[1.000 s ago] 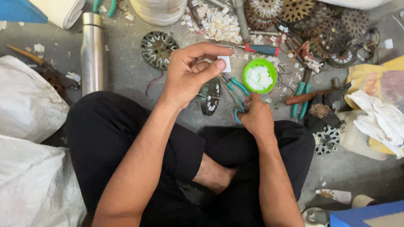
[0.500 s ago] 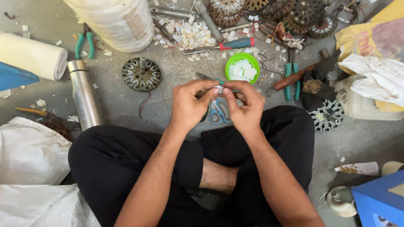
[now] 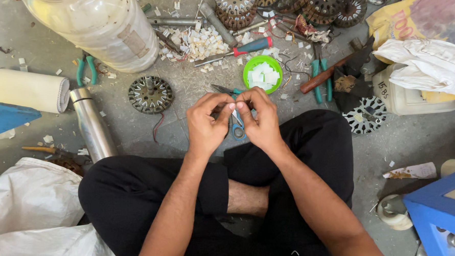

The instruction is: The person prepares small white insulation tabs using scissors and inserts them into the slots of a fan stator by hand.

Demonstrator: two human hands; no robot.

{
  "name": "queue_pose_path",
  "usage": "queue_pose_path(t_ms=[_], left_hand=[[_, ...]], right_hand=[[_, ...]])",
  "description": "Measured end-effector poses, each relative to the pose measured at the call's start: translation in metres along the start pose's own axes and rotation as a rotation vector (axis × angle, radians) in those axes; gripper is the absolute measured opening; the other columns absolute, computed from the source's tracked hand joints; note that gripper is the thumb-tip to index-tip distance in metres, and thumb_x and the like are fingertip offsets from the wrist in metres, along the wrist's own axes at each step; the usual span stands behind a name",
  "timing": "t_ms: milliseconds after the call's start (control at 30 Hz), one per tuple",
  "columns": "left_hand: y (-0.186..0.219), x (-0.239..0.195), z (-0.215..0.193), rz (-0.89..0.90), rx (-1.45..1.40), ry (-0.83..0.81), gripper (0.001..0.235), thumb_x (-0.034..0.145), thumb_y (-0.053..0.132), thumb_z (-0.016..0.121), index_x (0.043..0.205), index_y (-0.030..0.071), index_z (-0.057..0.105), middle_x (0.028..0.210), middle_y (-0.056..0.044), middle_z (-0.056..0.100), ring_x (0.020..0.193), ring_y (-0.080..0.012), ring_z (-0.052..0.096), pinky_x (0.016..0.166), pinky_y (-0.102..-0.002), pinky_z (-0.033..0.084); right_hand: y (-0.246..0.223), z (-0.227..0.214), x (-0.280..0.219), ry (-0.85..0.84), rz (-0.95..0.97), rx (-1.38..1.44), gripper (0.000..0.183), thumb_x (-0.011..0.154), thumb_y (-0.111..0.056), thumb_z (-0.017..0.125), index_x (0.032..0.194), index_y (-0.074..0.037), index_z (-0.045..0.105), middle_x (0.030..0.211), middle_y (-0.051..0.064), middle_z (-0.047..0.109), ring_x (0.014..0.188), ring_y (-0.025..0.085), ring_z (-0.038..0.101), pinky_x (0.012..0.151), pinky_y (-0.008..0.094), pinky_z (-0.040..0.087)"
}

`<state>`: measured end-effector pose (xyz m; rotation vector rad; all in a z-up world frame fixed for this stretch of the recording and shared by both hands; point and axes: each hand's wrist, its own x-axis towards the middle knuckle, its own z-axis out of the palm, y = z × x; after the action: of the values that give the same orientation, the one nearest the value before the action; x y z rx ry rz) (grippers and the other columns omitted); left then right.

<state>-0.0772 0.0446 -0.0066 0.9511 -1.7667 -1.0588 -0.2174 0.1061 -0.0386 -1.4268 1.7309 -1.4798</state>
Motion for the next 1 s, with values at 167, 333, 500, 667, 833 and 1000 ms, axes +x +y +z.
queue_pose_path(t_ms=[167,333,500,667,833,1000], left_hand=[[-0.018,0.0,0.013,-0.331,-0.449,0.059,0.032,0.082,-0.003,0.081,0.107,0.004,0.061,0.092,-0.007,0.074,0.084,-0.0132,0.076,0.072,-0.023,0.062],[-0.03,-0.008,0.019,-0.133,-0.381,0.127,0.018,0.09,0.0,0.081,0.105,-0.001,0.072,0.103,-0.008,0.07,0.089,-0.0149,0.075,0.076,-0.025,0.063],[-0.017,-0.008,0.018,-0.251,-0.319,0.189,0.023,0.083,0.004,0.082,0.104,0.002,0.072,0.091,-0.004,0.072,0.076,-0.0098,0.068,0.067,-0.024,0.058],[-0.012,-0.006,0.014,-0.104,-0.162,0.164,0.013,0.083,0.002,0.083,0.092,0.002,0.075,0.088,-0.006,0.071,0.074,-0.0125,0.067,0.068,-0.027,0.054],[-0.006,-0.005,0.009,0.011,-0.12,0.07,0.012,0.086,0.003,0.08,0.094,0.002,0.072,0.091,-0.008,0.071,0.08,-0.0175,0.071,0.073,-0.03,0.056],[-0.001,-0.006,0.007,0.098,-0.097,0.058,0.012,0.09,0.004,0.077,0.1,0.002,0.071,0.098,-0.01,0.069,0.087,-0.0228,0.071,0.078,-0.033,0.057]], right_hand=[[0.022,0.015,-0.008,0.058,0.337,0.755,0.006,0.104,-0.004,0.06,0.108,0.001,0.061,0.099,0.008,0.067,0.081,0.015,0.066,0.075,0.031,0.058],[0.029,0.021,-0.014,0.06,0.267,0.781,0.006,0.105,0.0,0.059,0.11,0.002,0.059,0.104,0.009,0.068,0.091,0.016,0.068,0.082,0.035,0.062],[0.03,0.024,-0.015,0.061,0.252,0.714,0.006,0.104,0.002,0.06,0.11,0.001,0.058,0.104,0.009,0.068,0.093,0.016,0.068,0.085,0.035,0.062],[0.031,0.023,-0.015,0.055,0.204,0.611,0.007,0.104,0.004,0.059,0.111,0.001,0.057,0.105,0.008,0.068,0.096,0.012,0.067,0.087,0.03,0.059],[0.031,0.016,-0.015,0.066,0.186,0.387,0.007,0.104,0.002,0.064,0.11,0.002,0.062,0.102,0.007,0.068,0.093,0.009,0.065,0.082,0.026,0.057],[0.031,0.009,-0.012,0.046,0.131,0.461,0.012,0.103,0.003,0.066,0.114,0.002,0.062,0.107,0.007,0.07,0.1,0.01,0.066,0.086,0.025,0.056]])
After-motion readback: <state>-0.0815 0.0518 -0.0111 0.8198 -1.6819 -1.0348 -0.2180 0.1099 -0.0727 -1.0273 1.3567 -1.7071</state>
